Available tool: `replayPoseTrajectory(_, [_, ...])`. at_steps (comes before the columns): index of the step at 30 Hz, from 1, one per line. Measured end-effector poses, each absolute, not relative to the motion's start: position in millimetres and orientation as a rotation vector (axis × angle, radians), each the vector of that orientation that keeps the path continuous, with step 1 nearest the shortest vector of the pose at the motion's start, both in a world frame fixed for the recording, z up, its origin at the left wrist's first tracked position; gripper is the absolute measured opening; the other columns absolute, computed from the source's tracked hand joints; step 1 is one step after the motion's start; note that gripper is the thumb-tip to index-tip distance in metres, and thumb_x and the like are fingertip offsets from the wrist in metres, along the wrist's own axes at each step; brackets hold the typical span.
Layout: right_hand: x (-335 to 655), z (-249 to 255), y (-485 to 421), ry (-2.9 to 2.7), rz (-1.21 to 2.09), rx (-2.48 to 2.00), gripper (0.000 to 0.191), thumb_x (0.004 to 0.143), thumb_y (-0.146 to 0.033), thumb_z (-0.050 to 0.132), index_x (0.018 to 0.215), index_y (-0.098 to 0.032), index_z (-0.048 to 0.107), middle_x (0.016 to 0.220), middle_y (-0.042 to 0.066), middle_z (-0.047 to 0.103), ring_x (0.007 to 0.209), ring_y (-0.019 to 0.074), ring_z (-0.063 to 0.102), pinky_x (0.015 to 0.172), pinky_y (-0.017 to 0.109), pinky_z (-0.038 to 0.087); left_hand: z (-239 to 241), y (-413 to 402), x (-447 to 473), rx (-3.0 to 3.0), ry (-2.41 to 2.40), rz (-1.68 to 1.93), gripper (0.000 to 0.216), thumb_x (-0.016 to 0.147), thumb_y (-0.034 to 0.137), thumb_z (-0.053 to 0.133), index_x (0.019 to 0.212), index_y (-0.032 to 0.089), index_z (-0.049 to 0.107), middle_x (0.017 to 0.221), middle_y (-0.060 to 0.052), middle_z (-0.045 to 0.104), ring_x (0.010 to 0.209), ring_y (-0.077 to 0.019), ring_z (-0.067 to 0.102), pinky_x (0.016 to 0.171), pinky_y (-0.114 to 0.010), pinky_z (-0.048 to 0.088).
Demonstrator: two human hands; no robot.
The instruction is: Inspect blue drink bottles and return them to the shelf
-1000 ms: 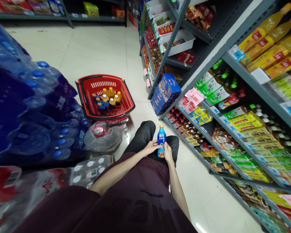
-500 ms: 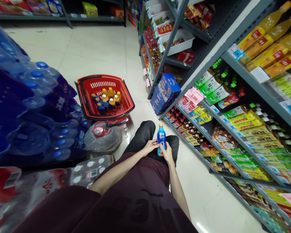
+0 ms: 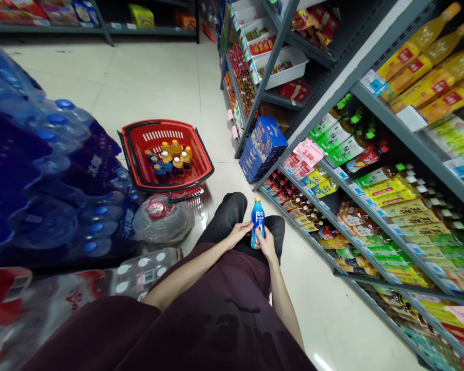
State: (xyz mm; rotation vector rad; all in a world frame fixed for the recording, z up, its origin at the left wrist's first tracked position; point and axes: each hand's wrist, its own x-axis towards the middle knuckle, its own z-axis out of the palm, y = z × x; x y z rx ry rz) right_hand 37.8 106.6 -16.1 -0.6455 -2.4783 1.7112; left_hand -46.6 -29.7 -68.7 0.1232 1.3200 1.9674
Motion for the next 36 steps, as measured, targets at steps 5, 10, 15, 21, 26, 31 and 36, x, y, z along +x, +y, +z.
replayPoseTrajectory(5, [37, -16, 107, -2.437, 1.755, -0.62, 0.048, 0.09, -0.057, 0.057, 0.116, -0.019, 0.068, 0.106, 0.007, 0.075, 0.097, 0.0256, 0.067, 0.089, 0.034, 0.052, -69, -29, -46, 0.124, 1.202, 2.002, 0.065, 0.073, 0.05, 0.084, 0.126, 0.016, 0.069, 0.116, -0.012, 0.075, 0.111, -0.028, 0.068, 0.102, -0.042, 0.051])
replayPoseTrajectory(10, [36, -17, 108, -2.41, 1.802, -0.574, 0.044, 0.089, -0.055, 0.058, 0.112, -0.019, 0.07, 0.105, 0.006, 0.074, 0.1, 0.0255, 0.066, 0.089, 0.033, 0.052, -67, -29, -46, 0.111, 1.125, 2.05, 0.065, 0.068, 0.043, 0.089, 0.124, 0.015, 0.07, 0.119, -0.012, 0.074, 0.114, -0.028, 0.068, 0.108, -0.044, 0.048])
replayPoseTrajectory(15, [36, -19, 108, -2.453, 1.727, -0.606, 0.045, 0.088, -0.054, 0.061, 0.114, -0.019, 0.07, 0.102, 0.006, 0.075, 0.096, 0.0251, 0.067, 0.085, 0.032, 0.052, -67, -29, -47, 0.088, 1.105, 2.038, 0.066, 0.068, 0.046, 0.088, 0.122, 0.014, 0.071, 0.116, -0.014, 0.075, 0.114, -0.0301, 0.068, 0.108, -0.046, 0.048])
replayPoseTrajectory(21, [37, -23, 107, -2.481, 1.683, -0.609, 0.047, 0.086, -0.053, 0.064, 0.117, -0.019, 0.07, 0.103, 0.006, 0.076, 0.093, 0.0242, 0.069, 0.085, 0.033, 0.053, -64, -30, -49, 0.123, 1.189, 1.974, 0.055, 0.078, 0.045, 0.079, 0.123, 0.015, 0.072, 0.123, -0.014, 0.072, 0.115, -0.03, 0.066, 0.101, -0.043, 0.05])
replayPoseTrajectory(26, [37, -28, 108, -2.475, 1.681, -0.598, 0.05, 0.082, -0.05, 0.071, 0.122, -0.02, 0.068, 0.11, 0.006, 0.076, 0.098, 0.0252, 0.07, 0.088, 0.035, 0.055, -61, -32, -49, 0.108, 1.194, 1.989, 0.046, 0.079, 0.039, 0.074, 0.118, 0.014, 0.074, 0.122, -0.014, 0.072, 0.111, -0.0281, 0.066, 0.097, -0.039, 0.05])
replayPoseTrajectory(31, [37, -34, 110, -2.455, 1.668, -0.598, 0.052, 0.081, -0.049, 0.072, 0.123, -0.019, 0.067, 0.111, 0.007, 0.076, 0.1, 0.0265, 0.071, 0.09, 0.038, 0.056, -61, -32, -49, 0.1, 1.205, 1.973, 0.046, 0.078, 0.036, 0.072, 0.12, 0.016, 0.073, 0.121, -0.012, 0.073, 0.11, -0.0271, 0.066, 0.096, -0.038, 0.05])
replayPoseTrajectory(36, [37, -34, 110, -2.469, 1.657, -0.591, 0.05, 0.082, -0.049, 0.071, 0.122, -0.02, 0.068, 0.11, 0.007, 0.076, 0.099, 0.0265, 0.071, 0.089, 0.037, 0.056, -63, -31, -49, 0.117, 1.201, 1.972, 0.049, 0.077, 0.036, 0.073, 0.121, 0.017, 0.072, 0.122, -0.012, 0.073, 0.11, -0.0271, 0.066, 0.096, -0.038, 0.05])
